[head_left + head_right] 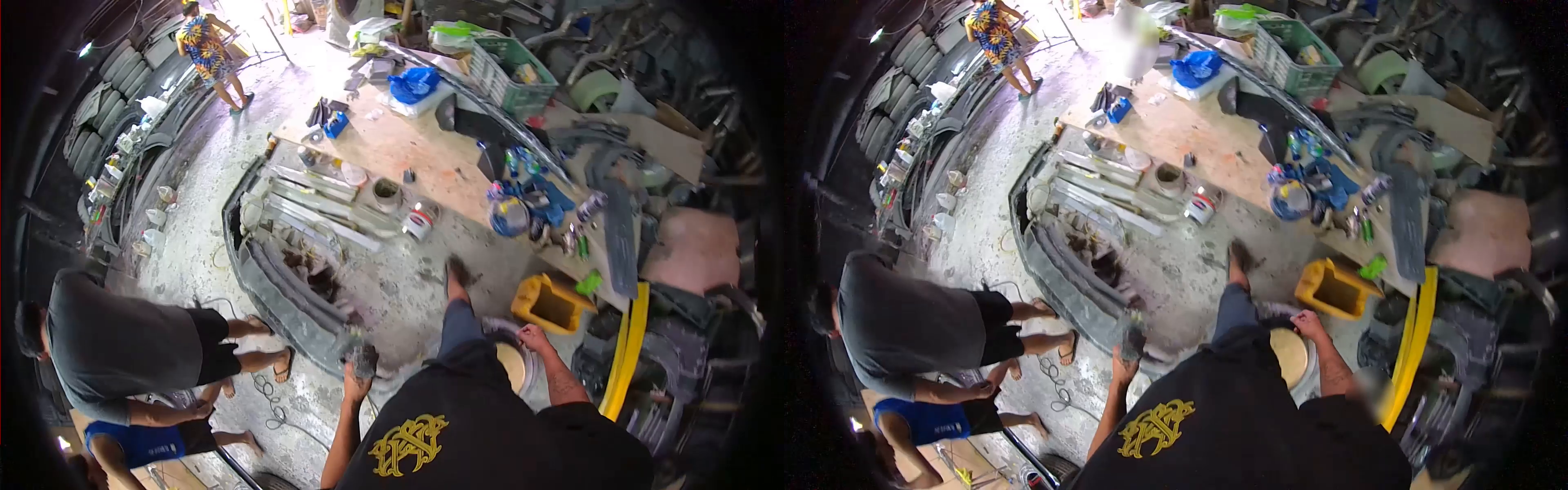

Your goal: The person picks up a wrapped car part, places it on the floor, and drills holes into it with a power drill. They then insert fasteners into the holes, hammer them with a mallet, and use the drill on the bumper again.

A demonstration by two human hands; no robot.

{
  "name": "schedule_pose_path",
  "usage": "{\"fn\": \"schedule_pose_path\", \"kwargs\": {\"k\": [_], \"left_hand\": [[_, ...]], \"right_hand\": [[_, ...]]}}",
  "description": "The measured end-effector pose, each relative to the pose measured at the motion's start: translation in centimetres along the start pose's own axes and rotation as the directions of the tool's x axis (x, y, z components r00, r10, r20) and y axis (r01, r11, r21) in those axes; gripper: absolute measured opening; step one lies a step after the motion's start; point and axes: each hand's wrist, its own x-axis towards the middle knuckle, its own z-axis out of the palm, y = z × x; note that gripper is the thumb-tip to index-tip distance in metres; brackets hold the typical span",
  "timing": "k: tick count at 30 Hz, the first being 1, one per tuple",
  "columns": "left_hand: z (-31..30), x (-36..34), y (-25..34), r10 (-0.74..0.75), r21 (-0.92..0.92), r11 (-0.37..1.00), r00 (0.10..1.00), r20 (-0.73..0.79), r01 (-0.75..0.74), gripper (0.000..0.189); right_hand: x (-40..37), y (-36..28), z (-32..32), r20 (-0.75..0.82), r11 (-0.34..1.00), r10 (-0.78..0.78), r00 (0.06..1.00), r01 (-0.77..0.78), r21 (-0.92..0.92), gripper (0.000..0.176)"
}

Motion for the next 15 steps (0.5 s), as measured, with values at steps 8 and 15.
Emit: {"fn": "schedule_pose_path", "kwargs": {"k": [8,15], "left_hand": [[5.7,23.3,6.1,-0.53,0.108,0.846,0.845,0.066,0.522,0.024],[6.7,40.9,14.8,-0.463,-0.01,0.885,0.882,0.083,0.465,0.019]], "right_hand": [[34.9,-11.8,-2.9,0.005,0.97,-0.167,0.986,0.166,-0.176,0.027],[40.0,-24.7,-1.7,0.158,0.975,-0.067,0.985,0.032,0.22,0.028]]}}
